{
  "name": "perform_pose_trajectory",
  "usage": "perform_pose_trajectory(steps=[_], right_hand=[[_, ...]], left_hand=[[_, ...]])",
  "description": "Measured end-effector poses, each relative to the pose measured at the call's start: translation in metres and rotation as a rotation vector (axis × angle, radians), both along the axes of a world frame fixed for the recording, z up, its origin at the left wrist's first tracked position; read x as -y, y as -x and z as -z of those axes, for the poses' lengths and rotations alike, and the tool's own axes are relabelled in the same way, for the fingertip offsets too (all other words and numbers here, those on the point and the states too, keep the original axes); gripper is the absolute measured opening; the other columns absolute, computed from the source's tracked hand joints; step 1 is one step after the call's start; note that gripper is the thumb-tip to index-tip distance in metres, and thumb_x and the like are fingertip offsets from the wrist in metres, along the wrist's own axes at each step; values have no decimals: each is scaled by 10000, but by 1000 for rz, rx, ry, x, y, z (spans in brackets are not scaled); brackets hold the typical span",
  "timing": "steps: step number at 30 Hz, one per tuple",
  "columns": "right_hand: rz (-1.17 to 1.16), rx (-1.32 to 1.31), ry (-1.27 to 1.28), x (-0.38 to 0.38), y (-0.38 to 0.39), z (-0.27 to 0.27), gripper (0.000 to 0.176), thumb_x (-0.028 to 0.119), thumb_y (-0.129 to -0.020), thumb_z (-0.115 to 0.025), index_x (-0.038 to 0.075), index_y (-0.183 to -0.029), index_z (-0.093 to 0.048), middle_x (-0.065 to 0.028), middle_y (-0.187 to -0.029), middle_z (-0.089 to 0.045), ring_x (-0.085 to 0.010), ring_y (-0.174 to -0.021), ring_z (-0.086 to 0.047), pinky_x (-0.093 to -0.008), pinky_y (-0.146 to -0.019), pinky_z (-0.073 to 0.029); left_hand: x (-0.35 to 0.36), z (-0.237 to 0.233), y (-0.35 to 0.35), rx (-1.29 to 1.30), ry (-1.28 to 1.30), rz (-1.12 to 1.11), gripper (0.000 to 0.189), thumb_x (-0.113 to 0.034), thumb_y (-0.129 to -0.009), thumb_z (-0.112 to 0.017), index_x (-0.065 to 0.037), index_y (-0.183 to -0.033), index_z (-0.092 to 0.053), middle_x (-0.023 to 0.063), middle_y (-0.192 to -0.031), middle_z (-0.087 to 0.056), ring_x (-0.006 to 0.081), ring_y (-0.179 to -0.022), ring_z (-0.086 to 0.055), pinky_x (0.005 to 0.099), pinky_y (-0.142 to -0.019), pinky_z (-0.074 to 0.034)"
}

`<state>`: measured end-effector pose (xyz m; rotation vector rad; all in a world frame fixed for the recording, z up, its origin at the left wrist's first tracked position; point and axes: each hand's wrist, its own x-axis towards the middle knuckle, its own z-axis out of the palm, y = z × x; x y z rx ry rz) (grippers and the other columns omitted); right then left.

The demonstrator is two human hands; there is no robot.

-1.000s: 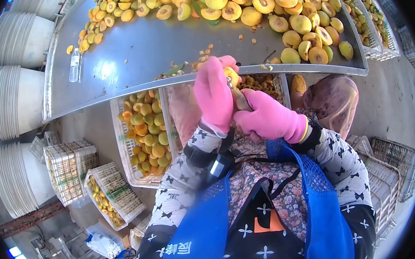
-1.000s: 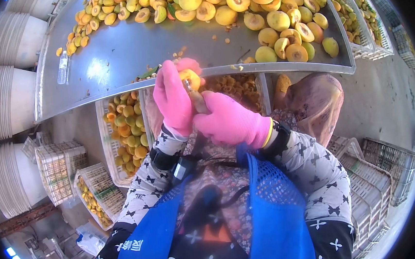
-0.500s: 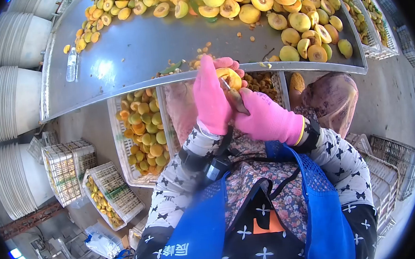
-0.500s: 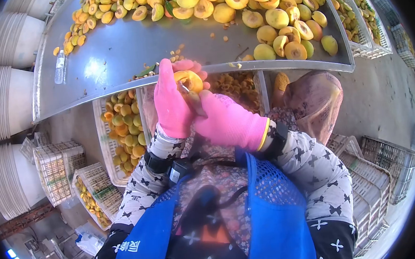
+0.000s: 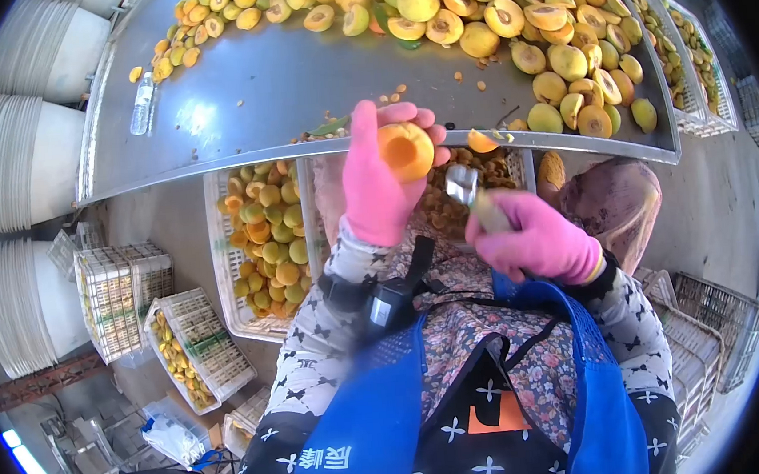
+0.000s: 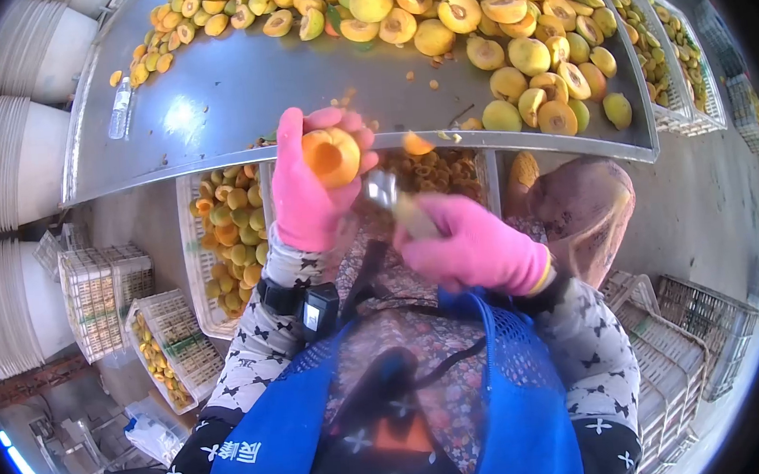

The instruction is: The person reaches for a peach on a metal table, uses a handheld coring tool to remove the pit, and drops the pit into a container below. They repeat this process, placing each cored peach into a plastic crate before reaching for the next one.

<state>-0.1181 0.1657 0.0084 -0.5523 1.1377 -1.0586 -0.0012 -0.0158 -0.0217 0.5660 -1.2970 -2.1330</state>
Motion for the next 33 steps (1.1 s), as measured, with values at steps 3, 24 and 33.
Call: perform_pose_trajectory(steps=[3, 24, 33], right_hand=[[-357, -1071, 402, -33, 6, 54, 265, 212, -872, -664, -9, -983, -569, -154, -652, -602, -288, -532, -624, -382, -511, -488], [516, -988, 12, -51, 81, 18, 228, 177, -832, -717, 26, -946, -589, -110, -653, -558, -246, -589, -561, -389, -592, -451], [451, -939, 139, -28, 72, 24, 289, 184, -834, -722, 50, -1054, -592, -157, -761, -632, -354, -709, -633, -417, -653, -498]], left_hand=[[50, -3, -60, 211, 327, 181, 312, -47, -937, -629, 18, -1223, -521, 167, -1176, -631, 307, -1042, -680, 406, -864, -587], [148, 63, 197, 534, 1434, -132, 692, -287, -807, -782, -102, -1415, -506, 164, -1334, -550, 280, -1169, -563, 393, -1016, -441], [121, 25, 139, 211, 230, 238, 629, -400, -873, -638, -74, -1391, -493, 166, -1262, -610, 335, -1045, -640, 439, -870, -522]])
